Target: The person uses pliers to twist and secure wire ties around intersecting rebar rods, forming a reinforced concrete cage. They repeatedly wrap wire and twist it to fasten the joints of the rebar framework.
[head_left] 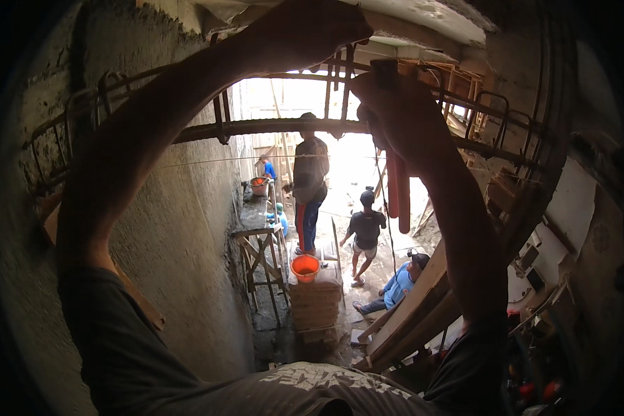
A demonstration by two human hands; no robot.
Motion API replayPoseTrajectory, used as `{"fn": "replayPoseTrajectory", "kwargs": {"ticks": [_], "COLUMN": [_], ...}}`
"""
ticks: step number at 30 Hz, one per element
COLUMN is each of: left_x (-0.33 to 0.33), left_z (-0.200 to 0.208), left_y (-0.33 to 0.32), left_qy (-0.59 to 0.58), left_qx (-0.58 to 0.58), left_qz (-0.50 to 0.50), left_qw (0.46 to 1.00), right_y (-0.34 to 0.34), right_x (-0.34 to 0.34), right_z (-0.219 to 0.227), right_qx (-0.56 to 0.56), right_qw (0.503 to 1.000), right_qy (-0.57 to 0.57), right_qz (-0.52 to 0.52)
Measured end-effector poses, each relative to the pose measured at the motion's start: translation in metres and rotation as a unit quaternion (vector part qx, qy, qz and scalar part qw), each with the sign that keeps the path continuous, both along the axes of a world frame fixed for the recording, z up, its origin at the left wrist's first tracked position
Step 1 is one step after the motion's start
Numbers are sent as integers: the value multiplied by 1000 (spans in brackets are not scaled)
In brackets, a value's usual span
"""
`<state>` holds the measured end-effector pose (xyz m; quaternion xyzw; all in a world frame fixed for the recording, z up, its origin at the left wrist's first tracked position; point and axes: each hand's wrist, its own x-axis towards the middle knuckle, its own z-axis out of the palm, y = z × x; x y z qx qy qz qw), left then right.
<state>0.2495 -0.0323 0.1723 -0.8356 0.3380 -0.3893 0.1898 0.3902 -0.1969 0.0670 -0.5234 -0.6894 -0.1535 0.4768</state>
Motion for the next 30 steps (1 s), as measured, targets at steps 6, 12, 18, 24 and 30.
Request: {"fn": "replayPoseTrajectory", "kwargs": {"ticks": [6,12,18,24,30], "left_x": [-6,-48,-62,-30,-24], "left_z": [1,-9,-16,-22,-26], "left_y": [-6,-40,-49,-42,-44], "left_qy": [92,128,143,9,58], "left_qx": [-106,-109,-80,64,-22], "left_qz": [-65,236,196,247,163], "left_qw": [988,957,967,967,985], "right_y": [4,-1,1,-4,1], "right_x": [-5,-16,-27,-22,-4], "right_z": [-10,2,-1,-4,-10], "right_qx": [83,-62,-14,-46,9], "right_qw": [994,973,961,948,978], "right_qy": [-1,215,263,282,166], "right_qz": [75,58,89,140,123]}}
